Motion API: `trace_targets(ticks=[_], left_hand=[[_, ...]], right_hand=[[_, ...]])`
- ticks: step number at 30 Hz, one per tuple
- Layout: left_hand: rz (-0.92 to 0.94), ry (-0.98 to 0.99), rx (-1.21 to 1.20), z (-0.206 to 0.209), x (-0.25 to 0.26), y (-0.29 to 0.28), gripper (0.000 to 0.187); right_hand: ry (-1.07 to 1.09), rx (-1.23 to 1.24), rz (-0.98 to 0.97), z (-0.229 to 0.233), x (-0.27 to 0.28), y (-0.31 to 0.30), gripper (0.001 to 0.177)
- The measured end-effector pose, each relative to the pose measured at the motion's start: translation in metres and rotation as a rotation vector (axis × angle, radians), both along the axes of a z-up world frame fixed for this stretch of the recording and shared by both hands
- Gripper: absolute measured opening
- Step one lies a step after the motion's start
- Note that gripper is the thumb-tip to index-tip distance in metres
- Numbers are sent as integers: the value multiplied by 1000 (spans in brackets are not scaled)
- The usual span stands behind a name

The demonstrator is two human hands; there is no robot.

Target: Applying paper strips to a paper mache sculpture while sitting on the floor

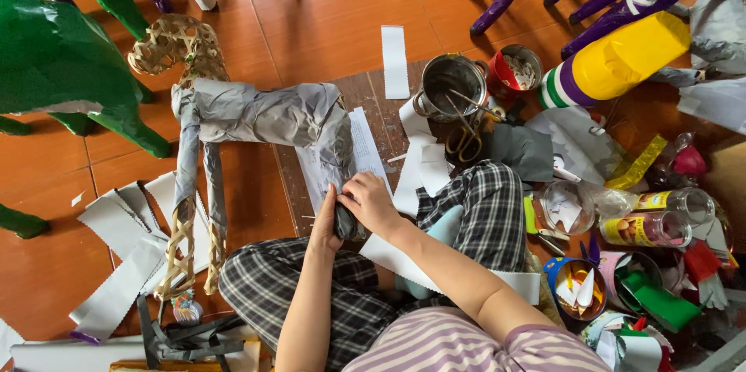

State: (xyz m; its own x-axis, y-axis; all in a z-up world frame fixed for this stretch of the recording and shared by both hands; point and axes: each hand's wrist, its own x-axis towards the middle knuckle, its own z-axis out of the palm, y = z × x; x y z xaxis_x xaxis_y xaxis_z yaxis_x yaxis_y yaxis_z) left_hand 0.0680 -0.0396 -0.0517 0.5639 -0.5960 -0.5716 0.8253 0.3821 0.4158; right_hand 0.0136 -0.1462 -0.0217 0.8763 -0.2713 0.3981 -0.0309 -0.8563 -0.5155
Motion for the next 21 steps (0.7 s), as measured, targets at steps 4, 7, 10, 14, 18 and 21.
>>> trace_targets(ticks=[4,7,10,14,18,21], left_hand=[[-12,15,11,1,1,0,44],[-25,-19,60,3,1,3,43],[-78,29,81,22,-1,6,47],[-90,27,89,14,0,4,43],[-80,20,97,23,-1,3,43],[-83,-4,105,21,-2,5,42]], right_hand=[[10,70,8,2,-5,-1,13],[31,334,42,10,-21,-9,5],[226,498,2,19,-54,-24,18],[887,88,148,8,-115,-30,47],[807,166,164,-3,-141,-21,45],[837,578,-95,-21,-131,-29,51]])
